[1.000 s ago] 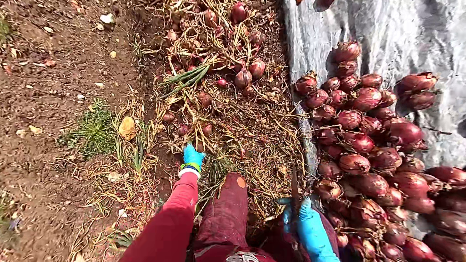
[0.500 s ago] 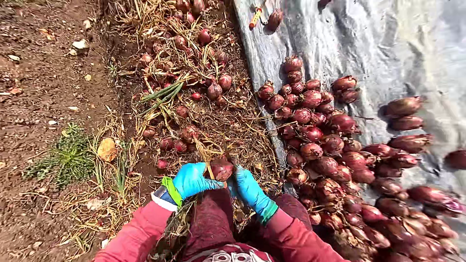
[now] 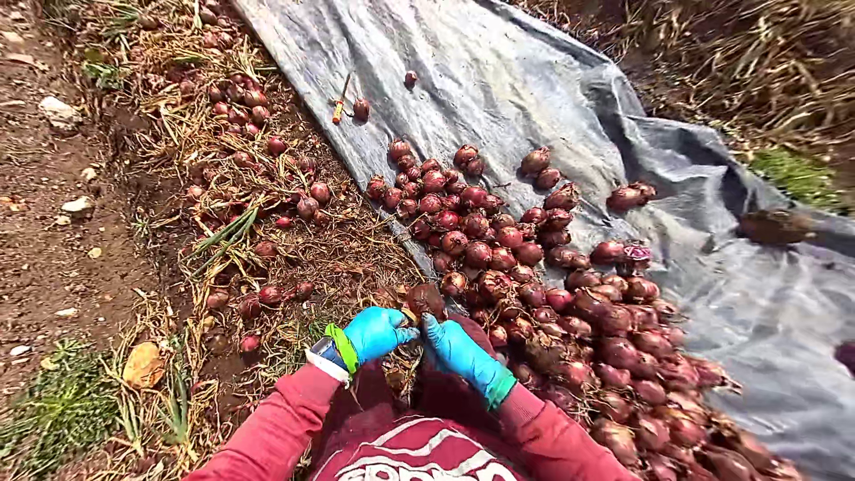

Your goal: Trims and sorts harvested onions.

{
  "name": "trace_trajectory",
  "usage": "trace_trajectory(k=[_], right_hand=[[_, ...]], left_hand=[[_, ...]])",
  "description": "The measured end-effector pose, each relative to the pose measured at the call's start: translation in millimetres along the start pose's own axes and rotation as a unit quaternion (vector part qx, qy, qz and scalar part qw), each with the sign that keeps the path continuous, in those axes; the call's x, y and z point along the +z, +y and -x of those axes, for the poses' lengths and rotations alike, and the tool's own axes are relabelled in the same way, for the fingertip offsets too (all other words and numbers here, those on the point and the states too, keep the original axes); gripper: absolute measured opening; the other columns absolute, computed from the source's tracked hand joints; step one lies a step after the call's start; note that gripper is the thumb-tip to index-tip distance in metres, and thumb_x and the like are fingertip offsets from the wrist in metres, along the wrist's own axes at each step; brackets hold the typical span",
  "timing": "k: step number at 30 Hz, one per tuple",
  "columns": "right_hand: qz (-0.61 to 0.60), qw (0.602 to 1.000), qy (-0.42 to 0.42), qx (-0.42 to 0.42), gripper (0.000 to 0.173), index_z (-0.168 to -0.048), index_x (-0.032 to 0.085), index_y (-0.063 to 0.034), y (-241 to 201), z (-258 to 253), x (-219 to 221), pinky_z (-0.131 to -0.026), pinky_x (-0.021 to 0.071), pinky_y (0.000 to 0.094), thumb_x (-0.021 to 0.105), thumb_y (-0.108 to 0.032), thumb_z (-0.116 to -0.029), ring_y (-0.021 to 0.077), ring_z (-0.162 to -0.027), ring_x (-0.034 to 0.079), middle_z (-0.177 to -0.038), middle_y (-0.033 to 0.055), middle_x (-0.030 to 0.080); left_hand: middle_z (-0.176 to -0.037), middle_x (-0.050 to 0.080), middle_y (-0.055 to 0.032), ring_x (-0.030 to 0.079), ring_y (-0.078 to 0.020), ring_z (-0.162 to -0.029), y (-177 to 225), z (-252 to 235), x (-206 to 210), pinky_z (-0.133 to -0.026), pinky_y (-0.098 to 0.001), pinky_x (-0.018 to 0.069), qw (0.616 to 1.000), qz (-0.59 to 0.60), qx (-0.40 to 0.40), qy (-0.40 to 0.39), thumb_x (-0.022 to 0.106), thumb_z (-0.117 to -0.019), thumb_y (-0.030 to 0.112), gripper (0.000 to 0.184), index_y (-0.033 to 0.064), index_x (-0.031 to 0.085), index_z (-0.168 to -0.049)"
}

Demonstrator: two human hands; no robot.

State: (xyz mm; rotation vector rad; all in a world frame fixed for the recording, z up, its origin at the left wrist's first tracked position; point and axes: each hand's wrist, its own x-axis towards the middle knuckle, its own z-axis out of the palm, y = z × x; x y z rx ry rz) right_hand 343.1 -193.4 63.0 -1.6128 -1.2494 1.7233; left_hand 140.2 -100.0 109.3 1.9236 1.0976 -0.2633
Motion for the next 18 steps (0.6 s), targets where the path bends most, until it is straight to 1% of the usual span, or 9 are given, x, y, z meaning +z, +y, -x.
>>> trace_trajectory(k=[2,5,7,9,12,13,15,16,18], right_hand=[[-0.13,0.982,0.135,-0.038,0.086,-0.081,0.063,-0.0071,6.1,17.0,-14.7,-0.045,0.0524,0.0367,0.016,-0.077,-0.0986,0.0191,-0.044,0.055,-0.056,0.0067,0.055],[-0.205,0.933,0.296,-0.024,0.086,-0.077,0.058,-0.008,23.9,27.3,-49.8,-0.042,0.0532,0.0425,0.009,-0.074,-0.1001,0.023,-0.042,0.055,-0.054,0.0084,0.055],[-0.199,0.929,0.312,0.003,0.086,-0.077,0.057,-0.0072,40.1,20.6,-59.7,-0.042,0.053,0.0435,0.008,-0.073,-0.1008,0.024,-0.043,0.056,-0.055,0.0096,0.056],[-0.21,0.934,0.286,0.04,0.086,-0.079,0.058,-0.0062,52.1,10.3,-56.6,-0.042,0.0535,0.0429,0.008,-0.073,-0.1009,0.0238,-0.043,0.056,-0.056,0.0099,0.056],[-0.237,0.94,0.234,0.079,0.087,-0.081,0.058,-0.0052,52.7,-28.6,-46.9,-0.042,0.0543,0.043,0.006,-0.072,-0.1008,0.0245,-0.043,0.057,-0.056,0.0106,0.057],[-0.239,0.942,0.22,0.089,0.088,-0.08,0.058,-0.0055,49.1,-39.3,-41.8,-0.043,0.0548,0.0431,0.005,-0.072,-0.1005,0.0246,-0.043,0.058,-0.056,0.0107,0.057],[-0.235,0.948,0.192,0.1,0.088,-0.08,0.06,-0.0056,40.5,-56.4,-33.4,-0.044,0.0554,0.0424,0.006,-0.073,-0.1005,0.0245,-0.045,0.059,-0.058,0.0112,0.059],[-0.235,0.951,0.175,0.098,0.088,-0.081,0.061,-0.005,38.0,-61.0,-31.3,-0.045,0.0557,0.0418,0.007,-0.072,-0.1008,0.0248,-0.046,0.059,-0.059,0.0117,0.06],[-0.239,0.953,0.154,0.101,0.087,-0.081,0.061,-0.0045,33.3,-68.2,-32.5,-0.045,0.0566,0.0394,0.007,-0.069,-0.1025,0.0238,-0.046,0.061,-0.06,0.0111,0.061]], left_hand=[[-0.093,0.076,-0.0067,0.072,-0.0241,-0.091,-23.1,-12.7,-23.8,-0.086,-0.056,0.0572,0.995,0.039,-0.057,0.077,0.062,-0.1018,0.048,0.035,0.0171,0.077,-0.106],[-0.088,0.074,-0.0107,0.071,-0.0254,-0.074,-111.9,-7.3,-54.5,-0.071,-0.051,0.0602,0.961,0.1,-0.201,0.16,0.063,-0.1029,0.043,0.034,0.0142,0.072,-0.118],[-0.115,0.072,-0.0209,0.071,-0.039,-0.1,-171.8,6.0,-75.1,-0.088,-0.0626,0.0566,0.93,-0.034,-0.341,0.134,0.074,-0.0945,0.044,0.051,0.0123,0.065,-0.133],[-0.129,0.064,-0.0282,0.067,-0.0481,-0.113,-182.5,11.7,-72.6,-0.092,-0.0695,0.0536,0.886,-0.134,-0.422,0.138,0.081,-0.083,0.047,0.068,0.006,0.062,-0.133],[-0.128,0.07,-0.0161,0.064,-0.036,-0.122,-121.6,-38.9,-36.3,-0.108,-0.0585,0.0481,0.934,-0.141,-0.248,0.216,0.079,-0.0863,0.046,0.056,0.0135,0.07,-0.131],[-0.131,0.07,-0.0112,0.061,-0.0312,-0.129,-101.5,-65.4,-11.0,-0.117,-0.0547,0.0405,0.955,-0.142,-0.156,0.207,0.078,-0.0881,0.045,0.05,0.0149,0.073,-0.128],[-0.147,0.059,-0.0145,0.046,-0.0373,-0.144,-87.9,-122.4,38.8,-0.124,-0.06,0.027,0.979,-0.155,-0.057,0.118,0.08,-0.086,0.039,0.054,0.0137,0.07,-0.133],[-0.158,0.047,-0.018,0.038,-0.0412,-0.149,-95.3,-145.6,59.6,-0.124,-0.0622,0.0258,0.981,-0.159,-0.094,0.058,0.083,-0.0805,0.033,0.07,0.0131,0.061,-0.144],[-0.165,0.03,-0.0249,0.044,-0.0463,-0.143,-125.6,-170.1,76.6,-0.111,-0.0625,0.0453,0.966,-0.108,-0.234,-0.007,0.09,-0.0726,0.02,0.104,0.0122,0.036,-0.161]])
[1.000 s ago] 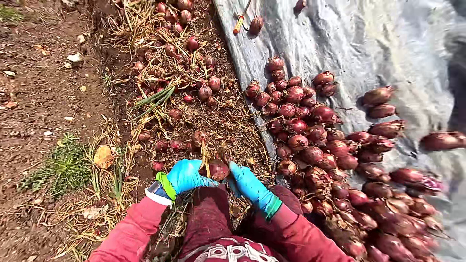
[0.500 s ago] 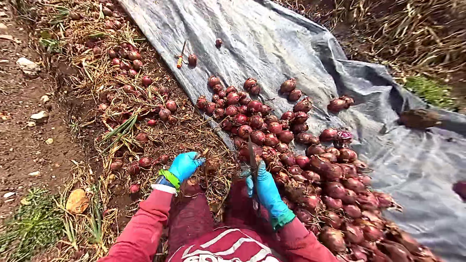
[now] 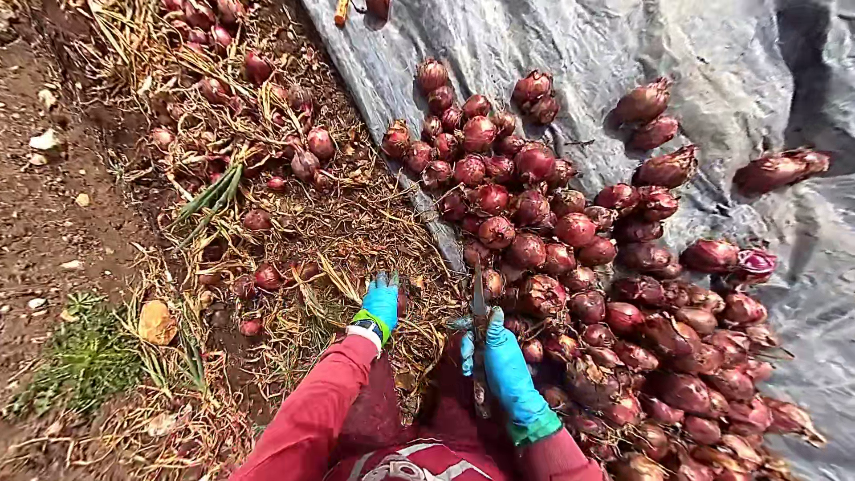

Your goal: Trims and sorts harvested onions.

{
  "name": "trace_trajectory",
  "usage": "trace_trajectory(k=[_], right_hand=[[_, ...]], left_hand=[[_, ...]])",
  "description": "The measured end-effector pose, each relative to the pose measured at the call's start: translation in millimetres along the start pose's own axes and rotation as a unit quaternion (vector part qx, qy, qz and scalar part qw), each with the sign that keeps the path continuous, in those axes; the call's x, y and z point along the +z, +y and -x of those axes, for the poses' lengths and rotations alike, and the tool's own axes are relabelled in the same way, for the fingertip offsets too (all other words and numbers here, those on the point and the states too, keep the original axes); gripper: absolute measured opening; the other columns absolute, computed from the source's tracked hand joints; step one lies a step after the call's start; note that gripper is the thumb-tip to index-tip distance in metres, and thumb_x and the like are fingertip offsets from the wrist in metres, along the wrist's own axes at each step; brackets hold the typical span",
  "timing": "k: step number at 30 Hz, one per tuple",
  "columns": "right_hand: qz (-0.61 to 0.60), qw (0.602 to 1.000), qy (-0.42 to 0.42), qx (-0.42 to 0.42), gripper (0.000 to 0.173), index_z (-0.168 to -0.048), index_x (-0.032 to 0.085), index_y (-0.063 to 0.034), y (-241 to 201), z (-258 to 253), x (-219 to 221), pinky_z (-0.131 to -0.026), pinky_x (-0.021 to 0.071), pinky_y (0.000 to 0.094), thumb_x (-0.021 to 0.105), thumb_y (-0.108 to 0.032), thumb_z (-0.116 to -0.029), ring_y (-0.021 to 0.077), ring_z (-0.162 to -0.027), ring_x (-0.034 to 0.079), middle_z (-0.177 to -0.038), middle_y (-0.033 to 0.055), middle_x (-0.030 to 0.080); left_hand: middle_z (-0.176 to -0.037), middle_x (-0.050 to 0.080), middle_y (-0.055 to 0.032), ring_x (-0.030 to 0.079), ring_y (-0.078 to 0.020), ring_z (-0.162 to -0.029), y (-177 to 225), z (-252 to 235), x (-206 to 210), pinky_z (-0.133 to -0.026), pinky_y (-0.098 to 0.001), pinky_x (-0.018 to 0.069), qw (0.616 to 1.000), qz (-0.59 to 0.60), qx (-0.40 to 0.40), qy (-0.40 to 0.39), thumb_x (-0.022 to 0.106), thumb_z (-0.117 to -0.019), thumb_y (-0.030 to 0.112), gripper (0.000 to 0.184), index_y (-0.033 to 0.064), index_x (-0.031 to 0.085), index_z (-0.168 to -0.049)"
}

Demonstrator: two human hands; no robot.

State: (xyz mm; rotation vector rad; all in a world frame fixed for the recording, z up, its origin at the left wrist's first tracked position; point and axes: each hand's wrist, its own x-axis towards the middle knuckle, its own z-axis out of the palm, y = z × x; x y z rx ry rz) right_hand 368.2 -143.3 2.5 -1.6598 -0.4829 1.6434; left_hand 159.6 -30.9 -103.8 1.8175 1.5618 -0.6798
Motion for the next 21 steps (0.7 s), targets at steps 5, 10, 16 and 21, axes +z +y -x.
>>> trace_trajectory(k=[5,10,16,21], right_hand=[[-0.092,0.981,0.05,0.161,0.088,-0.084,0.055,-0.0038,6.3,-32.1,11.6,-0.042,0.0528,0.041,0.0,-0.069,-0.1013,0.0249,-0.044,0.057,-0.058,0.0111,0.057],[-0.03,0.968,-0.156,0.195,0.087,-0.101,0.063,-0.0036,34.2,-53.1,49.1,-0.046,0.0538,0.0396,0.005,-0.068,-0.1025,0.0221,-0.046,0.057,-0.06,0.0088,0.057],[0.082,0.972,-0.212,-0.061,0.089,-0.091,0.065,-0.0103,-43.3,-26.4,65.9,-0.051,0.0554,0.0321,0.028,-0.091,-0.0857,0.0136,-0.05,0.06,-0.062,0.0013,0.062],[0.134,0.963,-0.224,-0.067,0.081,-0.086,0.07,-0.0074,-50.5,13.5,25.6,-0.045,0.0494,0.0343,0.025,-0.073,-0.101,0.0158,-0.044,0.053,-0.056,0.0047,0.056]], left_hand=[[-0.123,0.071,-0.0192,0.068,-0.038,-0.116,-93.2,8.5,-36.5,-0.099,-0.063,0.053,0.961,0.143,-0.229,-0.059,0.084,-0.0794,0.045,0.068,0.0073,0.064,-0.132],[-0.092,0.075,-0.0069,0.073,-0.0254,-0.09,-90.9,78.0,-107.5,-0.085,-0.0566,0.0584,0.98,0.182,-0.085,0.007,0.08,-0.0853,0.056,0.045,0.0144,0.075,-0.101],[-0.081,0.072,0.0014,0.069,-0.0086,-0.076,-52.9,134.6,-156.6,-0.073,-0.0368,0.0588,0.946,0.231,0.211,-0.086,0.072,-0.0846,0.067,0.055,0.0126,0.075,-0.093],[-0.074,0.07,-0.0028,0.067,-0.0167,-0.071,-46.0,151.0,-181.0,-0.07,-0.0445,0.0576,0.977,0.18,0.116,-0.009,0.09,-0.0746,0.054,0.048,0.0105,0.075,-0.087]])
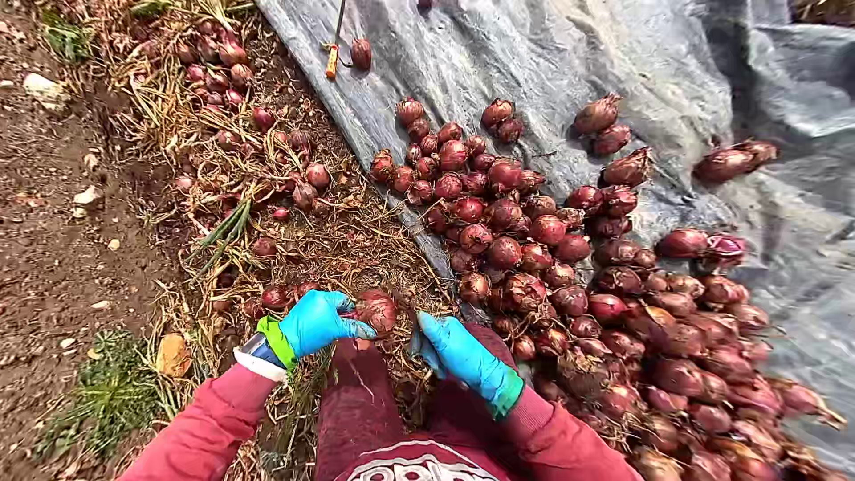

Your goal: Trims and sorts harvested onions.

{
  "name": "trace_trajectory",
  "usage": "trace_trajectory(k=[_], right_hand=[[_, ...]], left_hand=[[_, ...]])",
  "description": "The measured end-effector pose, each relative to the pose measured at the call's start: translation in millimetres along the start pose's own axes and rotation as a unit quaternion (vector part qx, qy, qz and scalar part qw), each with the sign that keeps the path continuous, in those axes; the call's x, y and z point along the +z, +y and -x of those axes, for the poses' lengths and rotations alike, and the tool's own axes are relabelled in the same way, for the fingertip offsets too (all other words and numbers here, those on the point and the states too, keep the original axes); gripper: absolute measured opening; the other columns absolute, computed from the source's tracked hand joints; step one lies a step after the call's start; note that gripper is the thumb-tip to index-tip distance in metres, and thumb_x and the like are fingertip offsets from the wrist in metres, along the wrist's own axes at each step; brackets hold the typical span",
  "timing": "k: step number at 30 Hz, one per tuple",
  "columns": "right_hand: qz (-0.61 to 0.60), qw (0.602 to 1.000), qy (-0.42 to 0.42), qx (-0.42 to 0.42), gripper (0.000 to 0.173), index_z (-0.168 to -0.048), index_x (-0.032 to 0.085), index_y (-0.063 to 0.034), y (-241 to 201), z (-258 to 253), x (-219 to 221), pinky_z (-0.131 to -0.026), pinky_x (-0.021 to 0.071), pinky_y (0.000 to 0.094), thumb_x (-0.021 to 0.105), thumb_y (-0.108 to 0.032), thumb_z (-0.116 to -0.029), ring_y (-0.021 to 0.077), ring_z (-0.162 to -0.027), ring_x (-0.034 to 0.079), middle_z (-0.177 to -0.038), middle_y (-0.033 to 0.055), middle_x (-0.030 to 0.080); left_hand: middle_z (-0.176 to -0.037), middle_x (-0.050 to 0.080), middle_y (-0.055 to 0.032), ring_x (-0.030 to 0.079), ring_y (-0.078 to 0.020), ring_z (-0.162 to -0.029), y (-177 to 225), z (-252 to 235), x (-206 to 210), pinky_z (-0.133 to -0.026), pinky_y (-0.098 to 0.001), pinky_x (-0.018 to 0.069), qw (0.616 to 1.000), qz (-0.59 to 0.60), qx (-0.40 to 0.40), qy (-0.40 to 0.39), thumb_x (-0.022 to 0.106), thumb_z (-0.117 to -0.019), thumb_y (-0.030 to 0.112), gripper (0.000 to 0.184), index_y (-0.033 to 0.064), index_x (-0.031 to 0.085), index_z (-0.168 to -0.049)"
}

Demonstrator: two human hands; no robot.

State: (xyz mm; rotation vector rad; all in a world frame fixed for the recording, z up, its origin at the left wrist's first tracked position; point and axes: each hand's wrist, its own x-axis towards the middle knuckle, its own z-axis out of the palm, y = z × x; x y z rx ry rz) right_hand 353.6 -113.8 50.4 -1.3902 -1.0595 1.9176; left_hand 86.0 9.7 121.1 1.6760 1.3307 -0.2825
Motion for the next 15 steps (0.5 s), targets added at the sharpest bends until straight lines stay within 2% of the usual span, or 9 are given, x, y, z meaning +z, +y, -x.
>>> trace_trajectory(k=[1,3,5,6,8,10,12,13,15], right_hand=[[-0.012,1.0,0.026,-0.005,0.081,-0.087,0.07,-0.0075,4.9,9.8,-2.7,-0.045,0.0506,0.0345,0.023,-0.072,-0.1014,0.0162,-0.045,0.054,-0.057,0.0047,0.057],[0.009,0.998,0.051,0.019,0.083,-0.092,0.07,-0.0069,25.3,30.4,-6.9,-0.048,0.0521,0.0371,0.02,-0.073,-0.1013,0.0185,-0.048,0.056,-0.06,0.0062,0.059],[0.068,0.997,0.01,0.024,0.088,-0.097,0.069,-0.0068,35.8,50.0,-14.7,-0.054,0.0543,0.0394,0.02,-0.08,-0.0966,0.0191,-0.054,0.059,-0.066,0.006,0.061],[0.081,0.997,0.009,0.002,0.091,-0.091,0.067,-0.008,34.1,62.0,-17.1,-0.053,0.0544,0.0377,0.021,-0.086,-0.0911,0.0176,-0.053,0.06,-0.065,0.0044,0.061],[0.076,0.994,0.063,-0.048,0.092,-0.08,0.064,-0.0104,27.5,87.6,-21.9,-0.049,0.0539,0.0351,0.021,-0.092,-0.0855,0.0163,-0.051,0.06,-0.061,0.0031,0.06],[0.024,0.979,0.179,-0.097,0.091,-0.079,0.066,-0.01,36.8,113.3,-25.3,-0.044,0.0505,0.0348,0.017,-0.087,-0.0909,0.017,-0.045,0.055,-0.057,0.0044,0.058],[-0.087,0.942,0.295,-0.134,0.081,-0.084,0.061,-0.0111,44.8,123.6,-31.0,-0.04,0.0493,0.0338,0.01,-0.071,-0.1018,0.0152,-0.041,0.051,-0.053,0.002,0.053],[-0.135,0.927,0.325,-0.128,0.077,-0.086,0.059,-0.0132,47.4,121.3,-32.5,-0.04,0.0492,0.0343,0.007,-0.068,-0.1034,0.0152,-0.041,0.051,-0.054,0.0009,0.052],[-0.164,0.933,0.308,-0.089,0.077,-0.086,0.056,-0.0161,54.9,97.0,-29.5,-0.041,0.048,0.0365,0.003,-0.07,-0.1014,0.0162,-0.043,0.051,-0.055,0.0004,0.052]], left_hand=[[-0.077,0.071,-0.0031,0.068,-0.0177,-0.073,11.6,1.3,-0.2,-0.072,-0.0468,0.0585,0.999,-0.014,-0.005,0.045,0.09,-0.0749,0.053,0.047,0.0114,0.076,-0.091],[-0.076,0.071,-0.0017,0.067,-0.016,-0.07,38.4,13.4,21.0,-0.07,-0.0449,0.0582,0.995,-0.003,0.036,0.097,0.084,-0.0838,0.052,0.041,0.0126,0.075,-0.093],[-0.073,0.068,0.0005,0.066,-0.0156,-0.069,77.6,25.6,52.2,-0.069,-0.0453,0.0568,0.989,-0.103,0.096,0.048,0.067,-0.0952,0.058,0.042,0.0167,0.073,-0.09],[-0.078,0.069,-0.0008,0.068,-0.0184,-0.076,102.0,30.2,68.8,-0.073,-0.0485,0.0573,0.978,-0.174,0.111,-0.019,0.058,-0.1,0.059,0.044,0.0178,0.073,-0.094],[-0.09,0.071,-0.007,0.07,-0.0265,-0.089,140.1,29.3,97.1,-0.08,-0.0562,0.0559,0.956,-0.235,0.133,-0.111,0.048,-0.1059,0.056,0.047,0.0154,0.072,-0.104],[-0.098,0.074,-0.0088,0.071,-0.0295,-0.096,153.6,17.4,102.1,-0.084,-0.0598,0.0558,0.967,-0.216,0.109,-0.076,0.047,-0.1063,0.055,0.046,0.018,0.073,-0.111],[-0.101,0.075,-0.0088,0.072,-0.0299,-0.1,139.3,6.9,86.4,-0.086,-0.0605,0.0556,0.986,-0.157,0.054,0.013,0.048,-0.1054,0.057,0.046,0.0197,0.074,-0.113],[-0.102,0.076,-0.0087,0.072,-0.0289,-0.1,114.6,11.9,77.6,-0.088,-0.0601,0.0562,0.993,-0.104,0.032,0.045,0.052,-0.1038,0.057,0.046,0.0193,0.075,-0.114],[-0.096,0.075,-0.0094,0.072,-0.0276,-0.094,42.1,41.6,68.8,-0.087,-0.059,0.0563,0.997,-0.023,-0.01,0.072,0.061,-0.0985,0.059,0.048,0.0149,0.077,-0.109]])
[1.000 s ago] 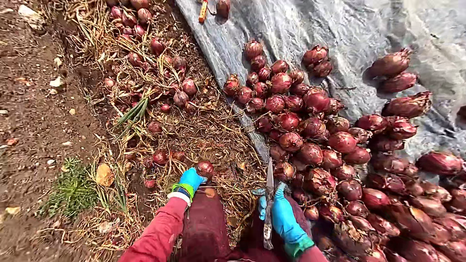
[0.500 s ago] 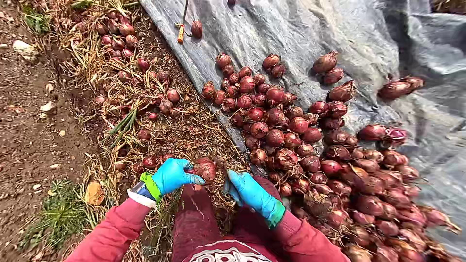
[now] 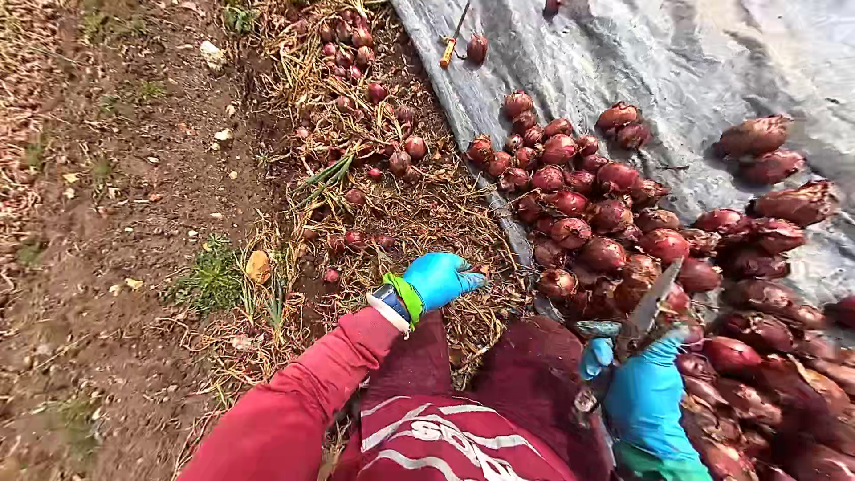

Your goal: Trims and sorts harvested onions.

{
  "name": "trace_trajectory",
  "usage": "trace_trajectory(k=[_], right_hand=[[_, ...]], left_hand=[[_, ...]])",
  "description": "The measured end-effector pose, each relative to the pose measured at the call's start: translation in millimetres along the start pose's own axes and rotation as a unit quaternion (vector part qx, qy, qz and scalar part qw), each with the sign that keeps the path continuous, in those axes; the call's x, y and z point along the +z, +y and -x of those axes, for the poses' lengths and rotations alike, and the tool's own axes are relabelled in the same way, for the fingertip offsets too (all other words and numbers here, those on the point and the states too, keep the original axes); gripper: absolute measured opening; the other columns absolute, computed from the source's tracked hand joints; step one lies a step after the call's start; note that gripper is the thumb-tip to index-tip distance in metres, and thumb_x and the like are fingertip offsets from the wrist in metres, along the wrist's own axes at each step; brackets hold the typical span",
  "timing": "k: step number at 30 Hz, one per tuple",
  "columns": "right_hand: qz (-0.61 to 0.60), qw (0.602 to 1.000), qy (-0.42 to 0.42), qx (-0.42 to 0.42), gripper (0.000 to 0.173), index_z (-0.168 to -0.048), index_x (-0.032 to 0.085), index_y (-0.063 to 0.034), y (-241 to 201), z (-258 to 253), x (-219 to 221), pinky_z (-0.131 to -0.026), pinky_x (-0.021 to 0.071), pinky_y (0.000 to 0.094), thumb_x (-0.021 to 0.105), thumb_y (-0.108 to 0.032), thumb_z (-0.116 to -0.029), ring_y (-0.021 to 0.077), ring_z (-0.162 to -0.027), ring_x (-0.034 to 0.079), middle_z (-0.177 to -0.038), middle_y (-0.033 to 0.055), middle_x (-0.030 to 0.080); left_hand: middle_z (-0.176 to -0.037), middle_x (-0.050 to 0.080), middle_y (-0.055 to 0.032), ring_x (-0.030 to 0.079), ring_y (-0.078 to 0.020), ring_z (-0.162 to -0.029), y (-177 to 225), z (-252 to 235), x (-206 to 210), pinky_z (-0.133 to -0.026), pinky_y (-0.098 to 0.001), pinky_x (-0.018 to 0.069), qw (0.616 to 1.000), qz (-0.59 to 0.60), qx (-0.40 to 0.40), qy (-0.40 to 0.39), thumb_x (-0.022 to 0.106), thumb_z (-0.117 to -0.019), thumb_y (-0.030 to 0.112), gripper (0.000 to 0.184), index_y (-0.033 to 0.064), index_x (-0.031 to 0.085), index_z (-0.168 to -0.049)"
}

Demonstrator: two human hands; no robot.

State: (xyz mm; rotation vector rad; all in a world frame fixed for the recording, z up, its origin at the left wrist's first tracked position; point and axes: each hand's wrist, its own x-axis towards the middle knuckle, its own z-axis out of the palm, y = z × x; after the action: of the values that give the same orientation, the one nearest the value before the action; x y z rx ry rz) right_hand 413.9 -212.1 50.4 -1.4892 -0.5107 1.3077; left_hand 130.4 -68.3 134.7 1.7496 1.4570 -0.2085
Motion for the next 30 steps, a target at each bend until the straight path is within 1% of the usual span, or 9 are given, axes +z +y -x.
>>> trace_trajectory(k=[3,5,9,13,16,20,23,26,30], right_hand=[[0.094,0.987,-0.101,0.077,0.083,-0.092,0.059,-0.0128,30.1,-3.8,47.0,-0.04,0.052,0.0378,0.003,-0.073,-0.0993,0.0178,-0.043,0.055,-0.056,0.0027,0.056],[0.137,0.971,-0.159,0.117,0.086,-0.089,0.062,-0.0099,48.5,-7.4,84.5,-0.04,0.0521,0.0384,0.006,-0.074,-0.0993,0.0191,-0.042,0.055,-0.057,0.0048,0.057],[0.188,0.944,-0.213,0.167,0.085,-0.095,0.065,-0.0054,69.6,-19.6,150.1,-0.042,0.0532,0.0381,0.008,-0.069,-0.1024,0.0197,-0.044,0.057,-0.058,0.0057,0.059],[0.224,0.933,-0.212,0.184,0.086,-0.106,0.068,-0.0049,66.5,-36.1,183.0,-0.042,0.0528,0.0361,0.009,-0.067,-0.103,0.0178,-0.043,0.056,-0.058,0.0051,0.059],[0.263,0.921,-0.206,0.201,0.09,-0.108,0.069,-0.0039,67.5,-61.5,196.1,-0.043,0.0533,0.0383,0.008,-0.07,-0.1013,0.0194,-0.044,0.056,-0.058,0.006,0.059],[0.291,0.893,-0.226,0.259,0.094,-0.112,0.069,-0.0055,82.2,-79.0,217.7,-0.047,0.055,0.0432,0.0,-0.069,-0.1009,0.0234,-0.048,0.058,-0.061,0.0095,0.06],[0.25,0.872,-0.337,0.253,0.084,-0.111,0.07,-0.0053,83.4,-80.8,257.6,-0.05,0.0584,0.0424,0.021,-0.072,-0.1003,0.0239,-0.05,0.063,-0.063,0.0107,0.063],[0.215,0.881,-0.389,0.164,0.085,-0.091,0.068,-0.0104,55.7,-61.9,297.4,-0.047,0.0564,0.0365,0.048,-0.092,-0.0773,0.0184,-0.049,0.061,-0.062,0.0051,0.063],[0.265,0.893,-0.357,0.067,0.088,-0.087,0.066,-0.0117,14.8,-51.3,280.9,-0.046,0.0553,0.0368,0.024,-0.089,-0.0891,0.0186,-0.048,0.061,-0.062,0.0051,0.063]], left_hand=[[-0.096,0.074,-0.0128,0.071,-0.028,-0.09,-134.0,46.8,1.7,-0.085,-0.0566,0.0571,0.982,0.092,-0.164,0.017,0.065,-0.0959,0.061,0.054,0.0091,0.075,-0.107],[-0.095,0.073,-0.0164,0.071,-0.031,-0.081,-225.8,62.5,-1.1,-0.076,-0.056,0.0592,0.931,0.167,-0.297,0.132,0.066,-0.0964,0.059,0.055,0.0073,0.073,-0.113],[-0.116,0.076,-0.0101,0.07,-0.0305,-0.113,-356.7,33.2,-7.4,-0.101,-0.062,0.0518,0.859,0.166,-0.406,0.264,0.074,-0.094,0.035,0.03,0.0197,0.075,-0.121],[-0.129,0.067,-0.0215,0.065,-0.0387,-0.12,-430.1,-41.5,51.7,-0.102,-0.062,0.0527,0.803,0.289,-0.46,0.244,0.09,-0.0782,0.026,0.072,0.0091,0.06,-0.141],[-0.131,0.067,-0.0192,0.063,-0.0361,-0.126,-437.2,-72.8,65.3,-0.107,-0.0603,0.0494,0.765,0.327,-0.484,0.27,0.092,-0.075,0.039,0.078,0.0107,0.062,-0.14],[-0.129,0.068,-0.0142,0.066,-0.0293,-0.12,-389.7,-50.3,16.0,-0.104,-0.0567,0.0535,0.826,0.308,-0.38,0.279,0.091,-0.0759,0.035,0.074,0.0156,0.06,-0.141],[-0.122,0.072,-0.0076,0.071,-0.0181,-0.111,-296.9,-18.5,-30.3,-0.099,-0.0465,0.0594,0.893,0.323,-0.21,0.235,0.093,-0.0723,0.038,0.081,0.0167,0.057,-0.141],[-0.121,0.073,-0.0023,0.07,-0.0159,-0.11,-212.5,5.7,-43.5,-0.098,-0.0481,0.0591,0.953,0.285,-0.084,0.066,0.094,-0.073,0.039,0.078,0.0237,0.059,-0.142],[-0.112,0.076,-0.0038,0.073,-0.0185,-0.104,-176.8,22.9,-47.9,-0.094,-0.0485,0.0592,0.989,0.147,0.031,0.004,0.081,-0.0908,0.033,0.042,0.0164,0.07,-0.128]])
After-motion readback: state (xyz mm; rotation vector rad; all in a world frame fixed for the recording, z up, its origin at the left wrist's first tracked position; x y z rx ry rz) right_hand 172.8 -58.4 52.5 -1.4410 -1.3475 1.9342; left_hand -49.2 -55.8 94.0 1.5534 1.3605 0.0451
